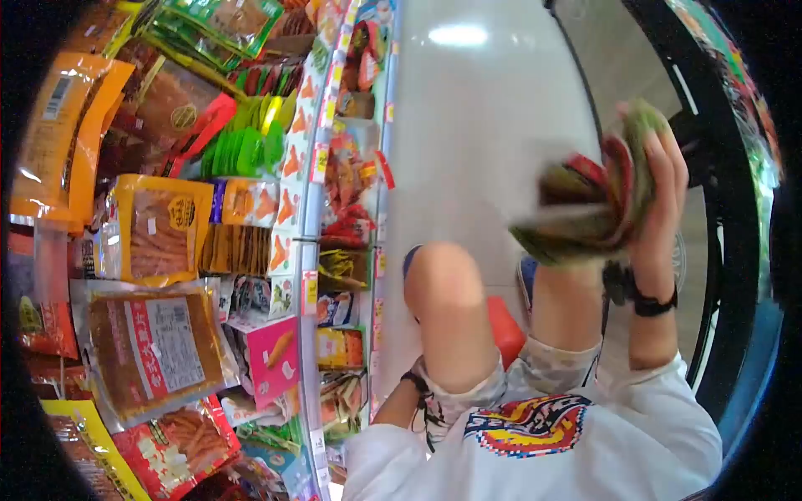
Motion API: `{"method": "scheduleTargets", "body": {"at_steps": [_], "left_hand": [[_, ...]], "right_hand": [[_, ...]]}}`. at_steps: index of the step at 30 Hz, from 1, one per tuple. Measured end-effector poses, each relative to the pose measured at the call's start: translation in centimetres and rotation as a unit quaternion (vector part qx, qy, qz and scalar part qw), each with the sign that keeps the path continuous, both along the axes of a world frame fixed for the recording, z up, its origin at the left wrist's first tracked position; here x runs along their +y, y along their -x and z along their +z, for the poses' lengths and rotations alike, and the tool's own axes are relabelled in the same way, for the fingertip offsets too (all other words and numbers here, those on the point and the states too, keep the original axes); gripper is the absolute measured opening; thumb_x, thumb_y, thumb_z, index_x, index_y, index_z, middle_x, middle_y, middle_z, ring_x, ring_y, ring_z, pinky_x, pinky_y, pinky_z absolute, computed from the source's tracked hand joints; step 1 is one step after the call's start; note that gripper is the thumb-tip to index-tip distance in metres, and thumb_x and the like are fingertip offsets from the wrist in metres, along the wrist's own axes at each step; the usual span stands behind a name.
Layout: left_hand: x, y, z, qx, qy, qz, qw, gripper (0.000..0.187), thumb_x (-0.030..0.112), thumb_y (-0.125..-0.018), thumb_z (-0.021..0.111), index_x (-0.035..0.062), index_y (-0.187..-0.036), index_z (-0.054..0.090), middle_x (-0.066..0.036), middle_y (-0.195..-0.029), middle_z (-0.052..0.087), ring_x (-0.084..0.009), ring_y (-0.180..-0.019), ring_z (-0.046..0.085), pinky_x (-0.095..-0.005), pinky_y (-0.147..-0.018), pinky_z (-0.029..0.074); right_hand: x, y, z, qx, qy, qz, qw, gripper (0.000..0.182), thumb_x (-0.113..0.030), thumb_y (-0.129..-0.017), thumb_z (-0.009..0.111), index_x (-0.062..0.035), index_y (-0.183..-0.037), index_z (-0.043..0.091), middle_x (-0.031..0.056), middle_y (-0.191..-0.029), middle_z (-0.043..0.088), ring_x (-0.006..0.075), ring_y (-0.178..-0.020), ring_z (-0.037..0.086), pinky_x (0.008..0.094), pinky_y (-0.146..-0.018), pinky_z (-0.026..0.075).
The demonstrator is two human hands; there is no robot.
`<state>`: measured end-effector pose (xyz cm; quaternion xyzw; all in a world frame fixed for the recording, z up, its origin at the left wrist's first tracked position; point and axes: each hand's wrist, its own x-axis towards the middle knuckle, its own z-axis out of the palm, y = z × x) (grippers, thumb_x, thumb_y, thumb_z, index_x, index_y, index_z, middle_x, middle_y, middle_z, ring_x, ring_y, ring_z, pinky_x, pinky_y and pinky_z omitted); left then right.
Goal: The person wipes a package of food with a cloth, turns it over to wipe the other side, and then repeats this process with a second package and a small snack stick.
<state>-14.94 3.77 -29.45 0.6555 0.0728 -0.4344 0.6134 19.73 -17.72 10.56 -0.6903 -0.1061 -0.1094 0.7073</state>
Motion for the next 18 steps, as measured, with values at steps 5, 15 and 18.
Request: {"method": "scheduleTargets", "body": {"at_steps": [5,15,18], "left_hand": [[2.3,3.1,0.3,0.053,-0.033,0.022,0.998,0.037,0.009,-0.101,0.056,0.0013,-0.137,0.06,-0.014,-0.137,0.064,-0.0229,-0.129,0.057,-0.0374,-0.109,0.045],[-0.5,-8.5,-4.7,0.133,-0.036,0.026,0.99,0.036,0.01,-0.102,0.056,0.0013,-0.137,0.06,-0.013,-0.134,0.065,-0.0227,-0.126,0.059,-0.0372,-0.107,0.046],[-1.0,-15.1,-4.8,0.113,-0.031,0.013,0.993,0.036,0.011,-0.102,0.056,0.0013,-0.137,0.061,-0.013,-0.133,0.066,-0.0226,-0.125,0.06,-0.0371,-0.107,0.047]], "right_hand": [[-14.0,6.3,-6.2,0.145,-0.175,-0.269,0.936,0.049,-0.04,-0.103,0.053,-0.0069,-0.139,0.06,0.0044,-0.118,0.064,0.0157,-0.101,0.06,0.0362,-0.093,0.053],[-18.4,-1.3,-20.7,0.353,-0.203,-0.266,0.874,0.038,-0.038,-0.104,0.055,-0.0115,-0.131,0.059,0.0004,-0.094,0.063,0.0096,-0.067,0.054,0.0277,-0.056,0.048],[-17.9,-6.3,-21.4,0.412,-0.176,-0.301,0.842,0.038,-0.039,-0.1,0.062,-0.0136,-0.128,0.062,-0.0014,-0.1,0.065,0.0109,-0.077,0.058,0.028,-0.065,0.05]]}}
